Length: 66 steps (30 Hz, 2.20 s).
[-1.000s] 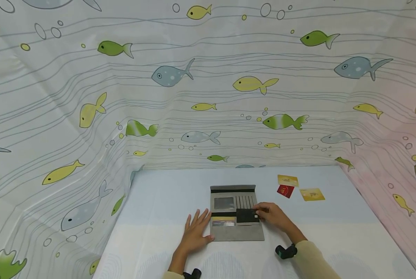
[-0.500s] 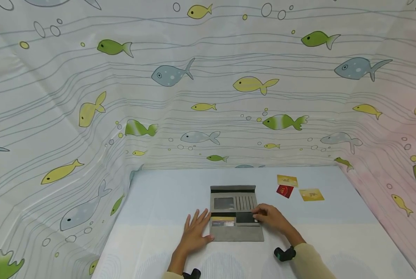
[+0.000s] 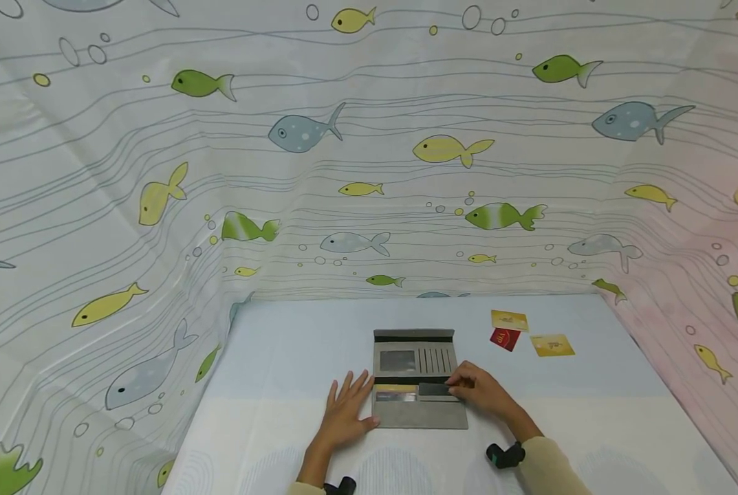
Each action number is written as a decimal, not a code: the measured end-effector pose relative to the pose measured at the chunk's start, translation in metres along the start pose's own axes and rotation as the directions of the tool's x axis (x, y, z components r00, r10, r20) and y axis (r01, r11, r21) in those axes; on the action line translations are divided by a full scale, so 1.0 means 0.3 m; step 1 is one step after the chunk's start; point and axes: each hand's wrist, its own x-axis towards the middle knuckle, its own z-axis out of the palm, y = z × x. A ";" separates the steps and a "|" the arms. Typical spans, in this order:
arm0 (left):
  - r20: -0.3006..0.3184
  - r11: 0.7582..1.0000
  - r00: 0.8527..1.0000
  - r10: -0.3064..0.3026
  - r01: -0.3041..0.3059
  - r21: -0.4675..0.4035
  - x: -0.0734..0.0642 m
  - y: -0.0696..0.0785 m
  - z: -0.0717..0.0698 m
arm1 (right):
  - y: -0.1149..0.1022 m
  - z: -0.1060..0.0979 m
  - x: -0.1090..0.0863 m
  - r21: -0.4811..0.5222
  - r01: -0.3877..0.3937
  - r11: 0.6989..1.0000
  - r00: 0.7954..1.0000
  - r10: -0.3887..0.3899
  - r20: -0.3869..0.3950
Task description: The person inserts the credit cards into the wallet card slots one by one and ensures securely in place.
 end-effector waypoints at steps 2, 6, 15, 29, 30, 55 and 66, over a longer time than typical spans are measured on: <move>0.000 1.000 1.000 0.001 -0.001 -0.001 0.000 -0.001 0.001 | 0.006 0.001 -0.002 0.008 -0.002 1.000 1.000 0.002 0.006; 0.009 1.000 1.000 0.000 0.000 -0.009 0.000 -0.002 0.000 | 0.009 -0.001 -0.003 0.025 -0.020 1.000 0.999 0.019 0.032; 0.009 0.999 0.999 0.032 -0.032 -0.019 0.002 -0.005 -0.014 | -0.012 -0.004 0.002 0.017 -0.005 1.000 0.998 0.004 0.063; 0.011 1.000 1.000 0.010 -0.010 0.005 0.001 -0.004 -0.004 | 0.002 0.005 -0.004 0.000 -0.001 1.000 0.996 0.001 0.090; 0.010 1.000 1.000 0.009 -0.009 0.002 0.000 -0.005 -0.003 | 0.001 0.004 -0.005 0.001 0.002 1.000 0.996 -0.002 0.090; -0.021 0.999 0.999 0.030 -0.031 -0.040 -0.002 -0.010 -0.006 | -0.022 -0.007 0.006 -0.105 -0.015 0.994 0.990 0.030 0.136; -0.024 0.998 0.999 0.023 -0.024 -0.056 -0.008 -0.013 0.004 | -0.047 -0.007 0.017 -0.140 -0.034 0.990 0.990 0.052 0.128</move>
